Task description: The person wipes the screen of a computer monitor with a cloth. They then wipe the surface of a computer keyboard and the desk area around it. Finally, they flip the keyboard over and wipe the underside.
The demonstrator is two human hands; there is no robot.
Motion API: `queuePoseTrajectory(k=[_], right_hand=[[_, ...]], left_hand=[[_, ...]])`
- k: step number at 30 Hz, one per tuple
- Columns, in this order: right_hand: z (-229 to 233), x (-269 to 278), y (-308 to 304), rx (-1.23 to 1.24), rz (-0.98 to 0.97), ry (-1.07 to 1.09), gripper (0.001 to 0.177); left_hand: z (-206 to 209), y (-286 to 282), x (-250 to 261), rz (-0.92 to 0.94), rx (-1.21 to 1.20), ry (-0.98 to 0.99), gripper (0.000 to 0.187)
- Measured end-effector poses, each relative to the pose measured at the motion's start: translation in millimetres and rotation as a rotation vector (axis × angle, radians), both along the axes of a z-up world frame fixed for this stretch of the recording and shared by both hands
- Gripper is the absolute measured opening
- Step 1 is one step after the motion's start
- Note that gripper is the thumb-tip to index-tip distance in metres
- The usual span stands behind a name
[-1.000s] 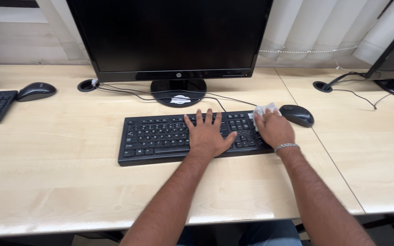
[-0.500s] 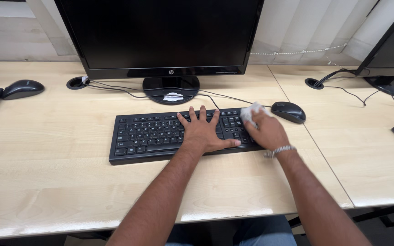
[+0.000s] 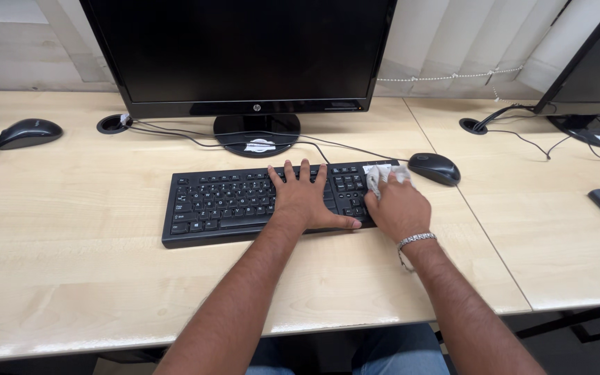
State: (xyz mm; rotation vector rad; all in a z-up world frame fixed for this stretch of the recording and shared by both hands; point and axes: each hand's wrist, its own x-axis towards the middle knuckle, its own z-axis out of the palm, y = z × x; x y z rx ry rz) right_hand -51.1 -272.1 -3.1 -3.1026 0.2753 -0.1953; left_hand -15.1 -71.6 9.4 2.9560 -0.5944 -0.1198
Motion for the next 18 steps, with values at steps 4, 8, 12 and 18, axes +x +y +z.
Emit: queuePoseTrajectory(k=[4,8,12,18], right_hand=[[-26,32,-42,0.053,0.321,-0.325,0.05],[-32,38,-64,0.127,0.372,-0.33,0.047],[-19,-5,-34,0.109,0.039,-0.22,0.046],[-13,-8,-42,0.278,-0.015,-0.241,0.05]], left_hand=[[-1,0,1,-0.006,-0.006,-0.015,0.153],[-1,0,-2,0.009,0.02,-0.005,0.151],[-1,0,-2,0.019,0.017,-0.011,0.151],[4,-5,0,0.017,0.002,0.051,0.149]])
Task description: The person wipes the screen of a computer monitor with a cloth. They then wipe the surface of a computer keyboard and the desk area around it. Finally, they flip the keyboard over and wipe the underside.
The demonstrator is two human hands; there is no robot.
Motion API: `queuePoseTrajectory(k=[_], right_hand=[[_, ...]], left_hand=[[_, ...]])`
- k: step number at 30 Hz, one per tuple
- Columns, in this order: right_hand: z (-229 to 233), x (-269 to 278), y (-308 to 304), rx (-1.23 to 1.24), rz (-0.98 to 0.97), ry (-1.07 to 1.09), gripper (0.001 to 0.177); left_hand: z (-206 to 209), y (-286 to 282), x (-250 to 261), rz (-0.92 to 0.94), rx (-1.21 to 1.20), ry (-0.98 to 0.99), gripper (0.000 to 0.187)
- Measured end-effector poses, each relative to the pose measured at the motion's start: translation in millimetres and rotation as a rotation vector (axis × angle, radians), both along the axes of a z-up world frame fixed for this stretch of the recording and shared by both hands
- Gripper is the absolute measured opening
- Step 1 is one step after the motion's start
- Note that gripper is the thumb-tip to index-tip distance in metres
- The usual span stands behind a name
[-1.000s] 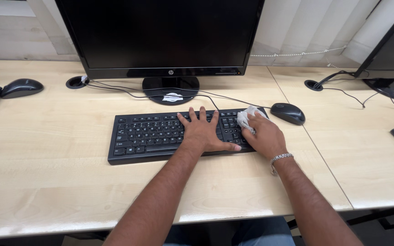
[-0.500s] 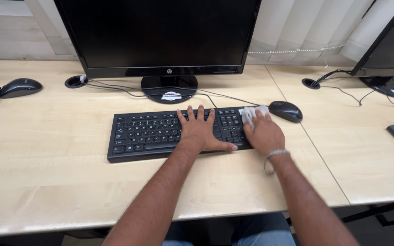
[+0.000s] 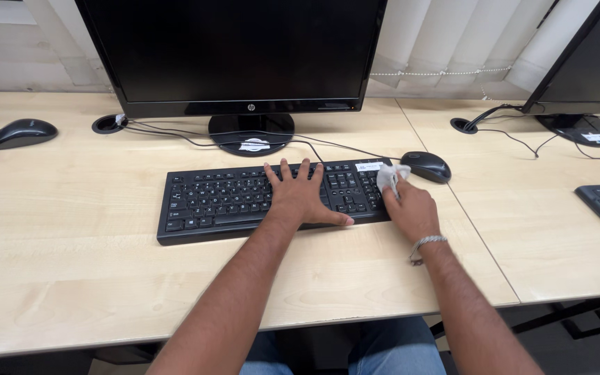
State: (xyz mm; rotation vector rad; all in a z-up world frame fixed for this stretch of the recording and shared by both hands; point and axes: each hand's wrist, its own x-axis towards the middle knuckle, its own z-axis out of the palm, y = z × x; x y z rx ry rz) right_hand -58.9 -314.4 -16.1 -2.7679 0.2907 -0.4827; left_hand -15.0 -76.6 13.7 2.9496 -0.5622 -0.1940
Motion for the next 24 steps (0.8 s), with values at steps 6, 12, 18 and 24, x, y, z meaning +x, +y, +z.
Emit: queuePoseTrajectory(k=[6,12,18,24], right_hand=[[-20,38,-40,0.491,0.227,-0.057,0.044],[-17,41,-49,0.481,0.149,-0.02,0.038],[-6,-5,-26,0.224,-0.079,-0.105,0.035],[-11,-36,3,0.021,0.029,-0.169,0.043]], left_hand=[[7,-31,9,-0.094,0.035,-0.01,0.161],[8,-40,20,-0.093,0.096,0.003,0.166],[7,-36,18,-0.077,0.073,-0.02,0.167],[-4,-33,18,-0.082,0.014,-0.048,0.169]])
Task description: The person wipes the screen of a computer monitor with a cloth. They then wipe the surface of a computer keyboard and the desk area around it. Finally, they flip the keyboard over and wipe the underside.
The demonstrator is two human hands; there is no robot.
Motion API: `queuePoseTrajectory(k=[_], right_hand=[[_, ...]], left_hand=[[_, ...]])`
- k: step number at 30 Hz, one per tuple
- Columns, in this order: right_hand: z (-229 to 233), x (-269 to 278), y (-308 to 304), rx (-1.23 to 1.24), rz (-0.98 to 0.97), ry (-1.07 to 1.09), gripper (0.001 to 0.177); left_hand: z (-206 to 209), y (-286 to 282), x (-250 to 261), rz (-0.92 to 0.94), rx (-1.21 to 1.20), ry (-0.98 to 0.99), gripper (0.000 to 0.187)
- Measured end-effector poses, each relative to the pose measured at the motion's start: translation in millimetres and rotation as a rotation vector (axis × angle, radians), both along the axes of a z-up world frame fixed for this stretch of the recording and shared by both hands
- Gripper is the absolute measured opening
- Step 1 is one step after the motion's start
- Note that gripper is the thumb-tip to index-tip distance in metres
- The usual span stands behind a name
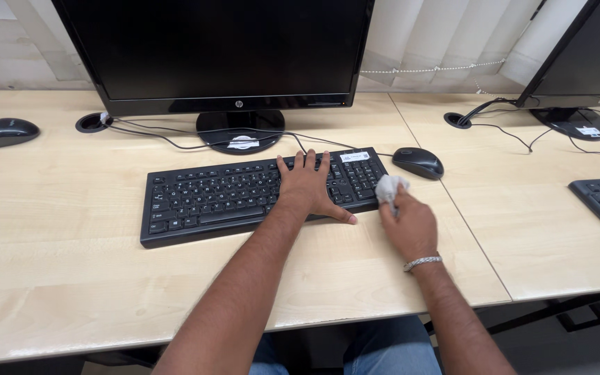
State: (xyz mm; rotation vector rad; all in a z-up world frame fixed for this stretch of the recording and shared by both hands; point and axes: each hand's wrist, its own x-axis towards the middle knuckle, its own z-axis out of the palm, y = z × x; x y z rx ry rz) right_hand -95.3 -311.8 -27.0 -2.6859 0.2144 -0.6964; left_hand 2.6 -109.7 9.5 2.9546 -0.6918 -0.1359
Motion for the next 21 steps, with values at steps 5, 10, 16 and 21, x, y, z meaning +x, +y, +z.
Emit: queuePoseTrajectory(k=[5,10,16,21], right_hand=[[-4,6,7,-0.282,0.324,-0.023,0.053],[1,32,21,-0.304,0.213,0.175,0.054],[5,71,31,-0.363,0.229,0.124,0.058],[14,47,20,-0.323,0.103,0.157,0.045]], left_hand=[[-7,1,2,-0.012,-0.01,-0.005,0.17],[-13,0,5,-0.02,-0.007,-0.025,0.169],[-15,2,4,-0.016,-0.027,-0.03,0.169],[-14,3,3,-0.027,-0.027,-0.042,0.167]])
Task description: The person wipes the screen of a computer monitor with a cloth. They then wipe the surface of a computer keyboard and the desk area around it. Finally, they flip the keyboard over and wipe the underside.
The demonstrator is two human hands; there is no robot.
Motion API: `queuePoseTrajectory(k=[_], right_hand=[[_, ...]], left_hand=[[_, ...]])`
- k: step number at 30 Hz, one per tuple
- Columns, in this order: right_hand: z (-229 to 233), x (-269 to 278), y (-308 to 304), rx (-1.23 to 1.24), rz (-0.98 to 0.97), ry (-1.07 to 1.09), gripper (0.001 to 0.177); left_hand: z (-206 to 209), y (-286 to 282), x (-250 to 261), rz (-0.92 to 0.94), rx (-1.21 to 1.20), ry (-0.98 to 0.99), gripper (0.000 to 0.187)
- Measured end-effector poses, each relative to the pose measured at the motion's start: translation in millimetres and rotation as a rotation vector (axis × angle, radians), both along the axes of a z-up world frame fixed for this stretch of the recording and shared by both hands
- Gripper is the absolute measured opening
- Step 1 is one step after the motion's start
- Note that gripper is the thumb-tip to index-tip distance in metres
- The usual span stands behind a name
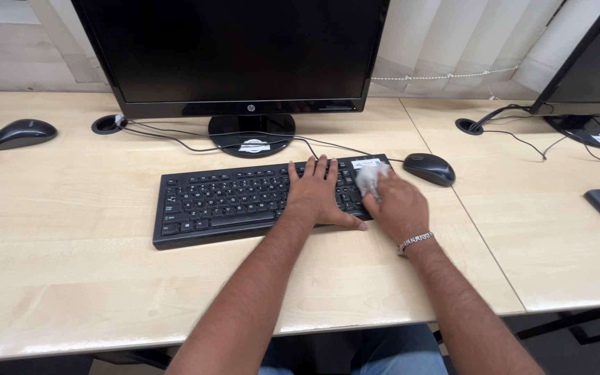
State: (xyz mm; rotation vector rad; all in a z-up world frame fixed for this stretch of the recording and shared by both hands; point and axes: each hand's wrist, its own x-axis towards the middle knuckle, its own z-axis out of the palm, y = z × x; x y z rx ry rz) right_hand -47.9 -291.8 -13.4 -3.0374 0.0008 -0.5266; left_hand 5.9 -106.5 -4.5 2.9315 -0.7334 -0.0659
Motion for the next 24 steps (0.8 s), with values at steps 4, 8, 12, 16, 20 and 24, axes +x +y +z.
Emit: queuePoseTrajectory(k=[4,8,12,16,20,24], right_hand=[[-6,16,8,-0.167,-0.119,-0.172,0.039],[-21,17,3,0.185,0.265,-0.316,0.041],[-13,-7,-5,0.262,0.183,-0.205,0.041],[-9,-22,11,0.12,0.02,-0.29,0.041],[-10,-25,9,0.036,0.284,-0.285,0.035],[-14,-15,23,0.042,0.428,-0.197,0.05]], left_hand=[[2,1,-3,-0.002,0.017,0.008,0.166],[4,1,-3,0.002,0.012,0.004,0.167],[8,2,-8,0.0,0.032,0.003,0.163],[9,6,-22,0.017,0.029,-0.034,0.152],[9,28,-41,0.061,0.007,-0.113,0.142],[14,57,-56,0.127,0.051,-0.097,0.129]])
